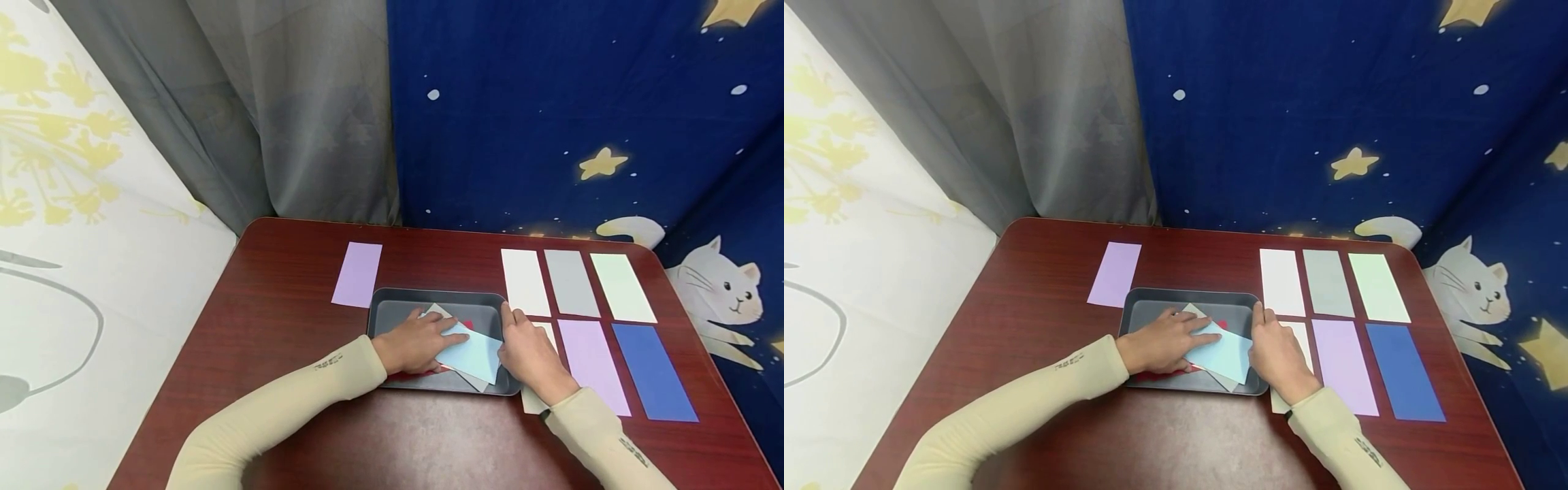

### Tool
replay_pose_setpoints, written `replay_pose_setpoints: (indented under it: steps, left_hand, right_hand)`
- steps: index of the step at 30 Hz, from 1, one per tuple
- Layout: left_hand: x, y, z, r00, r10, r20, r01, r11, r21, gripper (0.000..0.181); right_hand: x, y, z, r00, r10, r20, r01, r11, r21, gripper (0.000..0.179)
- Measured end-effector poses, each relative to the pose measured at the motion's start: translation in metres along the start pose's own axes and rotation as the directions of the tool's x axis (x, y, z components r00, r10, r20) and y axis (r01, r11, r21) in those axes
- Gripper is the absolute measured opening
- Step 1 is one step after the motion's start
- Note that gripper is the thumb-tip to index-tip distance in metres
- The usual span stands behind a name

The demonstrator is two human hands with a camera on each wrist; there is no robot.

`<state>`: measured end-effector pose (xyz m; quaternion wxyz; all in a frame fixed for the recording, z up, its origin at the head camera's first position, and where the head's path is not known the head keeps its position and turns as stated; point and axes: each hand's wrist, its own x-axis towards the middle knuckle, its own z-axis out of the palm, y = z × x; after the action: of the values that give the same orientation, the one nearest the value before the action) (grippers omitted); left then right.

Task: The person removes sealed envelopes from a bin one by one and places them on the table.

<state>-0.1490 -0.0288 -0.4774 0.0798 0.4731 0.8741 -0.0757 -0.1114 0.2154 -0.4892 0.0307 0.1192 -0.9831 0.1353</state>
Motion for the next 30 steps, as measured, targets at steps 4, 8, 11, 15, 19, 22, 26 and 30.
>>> replay_pose_setpoints:
  steps: [4,8,11,15,19,22,26,30]
  left_hand:
    - [0.0,0.001,0.0,1.0,-0.02,0.003,0.02,1.0,0.004,0.073]
    - [-0.001,0.001,-0.001,1.0,-0.026,-0.013,0.026,1.0,0.001,0.074]
    - [-0.002,0.001,-0.003,0.999,-0.032,-0.025,0.031,0.999,-0.007,0.076]
    - [-0.004,-0.001,-0.005,0.998,-0.042,-0.044,0.041,0.999,-0.021,0.076]
    - [-0.005,-0.006,-0.009,0.998,-0.04,-0.054,0.036,0.997,-0.067,0.078]
    - [-0.007,-0.009,-0.012,0.998,-0.041,-0.056,0.034,0.991,-0.128,0.081]
    - [-0.011,-0.014,-0.015,0.996,-0.064,-0.064,0.051,0.981,-0.188,0.082]
    - [-0.015,-0.02,-0.018,0.992,-0.096,-0.083,0.076,0.973,-0.22,0.081]
  right_hand:
    - [0.0,0.0,0.001,1.0,-0.004,-0.014,0.004,1.0,-0.001,0.074]
    - [0.0,-0.001,0.001,1.0,-0.009,-0.023,0.009,1.0,-0.001,0.073]
    - [-0.001,-0.001,0.001,1.0,-0.004,-0.016,0.004,1.0,0.002,0.072]
    - [-0.001,0.0,0.001,1.0,-0.005,-0.011,0.005,1.0,0.004,0.072]
    - [0.0,0.0,0.0,1.0,-0.007,-0.006,0.007,1.0,0.007,0.074]
    - [0.0,0.0,0.0,1.0,0.002,0.005,-0.002,1.0,0.012,0.075]
    - [0.001,0.0,0.0,1.0,0.012,0.018,-0.012,1.0,0.005,0.074]
    - [0.0,0.0,0.0,0.999,0.02,0.028,-0.02,1.0,0.004,0.076]
